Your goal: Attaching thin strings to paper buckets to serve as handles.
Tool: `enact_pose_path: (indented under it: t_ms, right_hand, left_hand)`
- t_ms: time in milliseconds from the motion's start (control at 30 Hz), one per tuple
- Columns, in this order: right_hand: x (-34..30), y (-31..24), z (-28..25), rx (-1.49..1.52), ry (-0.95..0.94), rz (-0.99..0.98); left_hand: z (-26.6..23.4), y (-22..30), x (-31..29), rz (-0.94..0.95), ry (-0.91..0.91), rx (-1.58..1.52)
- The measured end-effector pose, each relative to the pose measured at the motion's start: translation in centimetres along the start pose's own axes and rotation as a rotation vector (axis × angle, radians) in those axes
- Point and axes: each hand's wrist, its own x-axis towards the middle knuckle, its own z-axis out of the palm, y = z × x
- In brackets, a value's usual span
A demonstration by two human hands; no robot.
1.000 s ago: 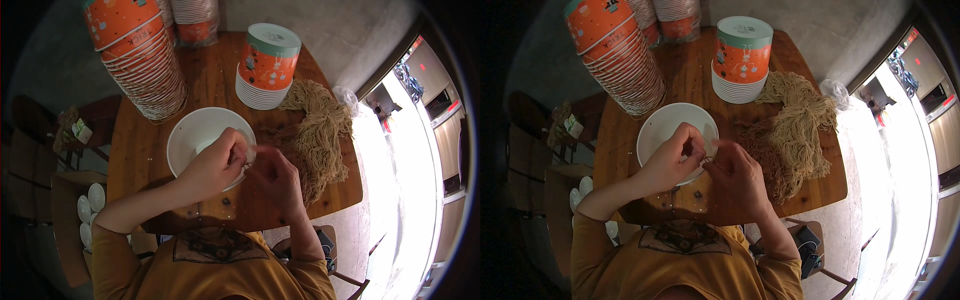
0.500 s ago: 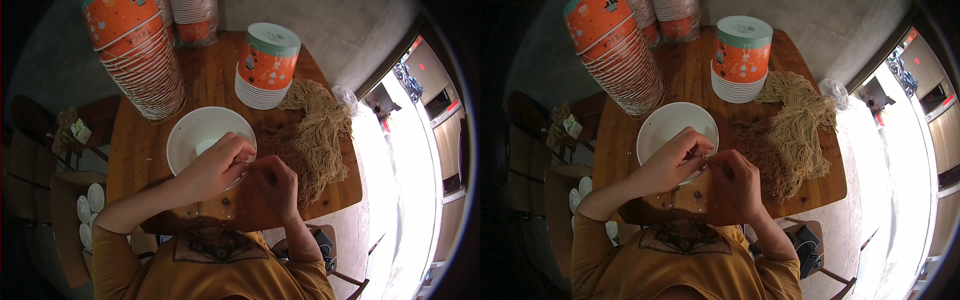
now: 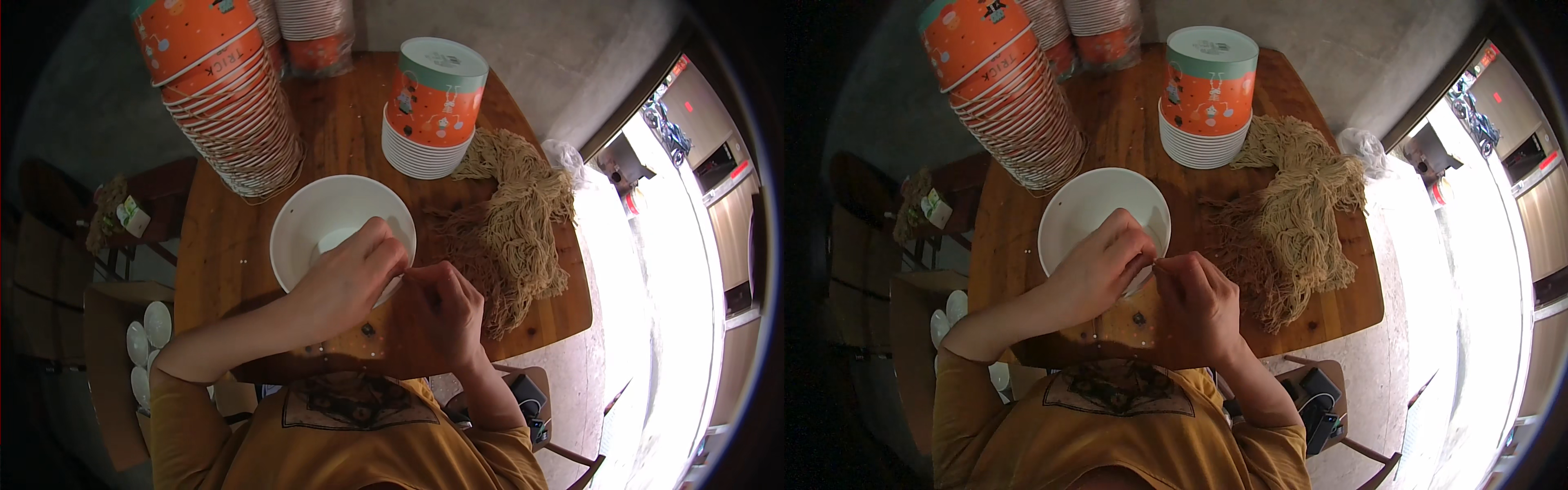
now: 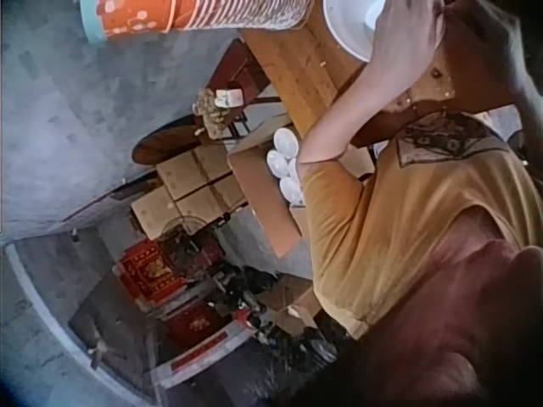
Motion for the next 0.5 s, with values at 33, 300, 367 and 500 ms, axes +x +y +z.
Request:
enact_pose_path:
  t_ms: [33, 300, 367, 500]
  right_hand:
    - [-0.1, 0.1, 0.0, -0.001, 0.002, 0.001]
    - [-0.1, -0.2, 0.2, 0.043, 0.000, 0.057]
    - [-0.1, -0.2, 0.3, 0.101, 0.003, 0.140]
    - [0.0, -0.1, 0.3, 0.204, 0.011, 0.259]
  left_hand:
    - [0.0, 0.1, 0.0, -0.001, 0.008, 0.044]
    - [-0.4, 0.2, 0.1, -0.119, 0.028, -0.125]
    - [-0.6, 0.0, 0.1, -0.147, 0.053, -0.158]
    - [-1.5, 0.7, 0.0, -0.274, -0.003, -0.184]
